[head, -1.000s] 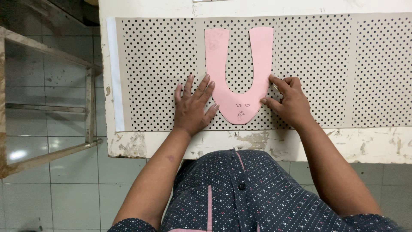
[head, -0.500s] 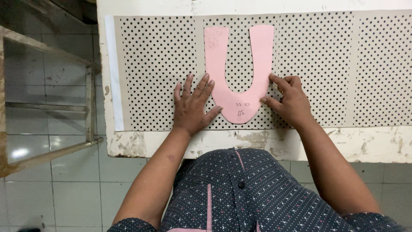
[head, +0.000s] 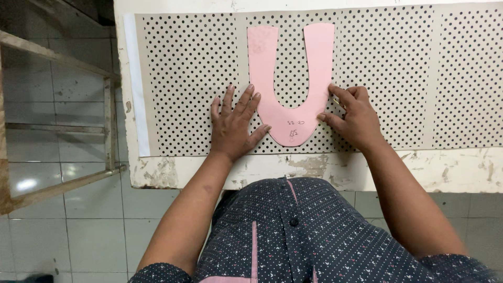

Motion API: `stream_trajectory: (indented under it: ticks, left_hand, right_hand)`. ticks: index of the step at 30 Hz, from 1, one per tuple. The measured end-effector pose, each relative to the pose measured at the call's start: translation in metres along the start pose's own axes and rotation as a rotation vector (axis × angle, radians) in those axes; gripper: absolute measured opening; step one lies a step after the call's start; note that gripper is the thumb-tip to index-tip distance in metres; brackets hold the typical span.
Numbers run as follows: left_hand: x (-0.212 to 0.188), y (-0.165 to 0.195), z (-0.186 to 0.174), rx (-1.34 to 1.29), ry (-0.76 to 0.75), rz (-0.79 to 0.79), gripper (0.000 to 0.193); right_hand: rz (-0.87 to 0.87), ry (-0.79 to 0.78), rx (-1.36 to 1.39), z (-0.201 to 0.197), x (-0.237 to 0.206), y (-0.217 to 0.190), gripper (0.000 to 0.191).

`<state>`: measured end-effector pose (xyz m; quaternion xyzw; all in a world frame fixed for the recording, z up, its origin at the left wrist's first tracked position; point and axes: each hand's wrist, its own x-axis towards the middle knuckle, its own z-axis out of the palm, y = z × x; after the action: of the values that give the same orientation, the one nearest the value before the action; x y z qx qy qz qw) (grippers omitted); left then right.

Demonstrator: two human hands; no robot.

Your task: The person places a pink U-shaped template on a perforated sheet and uses a small tool to mark dots along the template's edges. They lift and reposition the template multiple times to continue marking different sections of the sheet.

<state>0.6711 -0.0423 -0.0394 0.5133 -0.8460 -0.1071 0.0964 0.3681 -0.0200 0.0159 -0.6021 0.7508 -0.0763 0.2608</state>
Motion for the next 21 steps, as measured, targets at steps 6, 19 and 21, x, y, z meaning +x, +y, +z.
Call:
stream_trajectory:
  ticks: [6,19,21]
  left_hand:
    - [0.005,0.009,-0.016,-0.042,-0.014,-0.010,0.068]
    - [0.045,0.074,-0.028,0.136,-0.323,-0.017,0.049]
    - [0.047,0.083,-0.011,0.114,-0.424,0.040,0.041]
  right_hand:
    - [-0.014,0.007,-0.006,0.002,0.001,0.005,0.076]
    - [-0.380,0.225,0.138,-0.015,0.024,-0.047,0.025]
    - [-0.425,0.226,0.130,-0.021,0.026,-0.067,0.024]
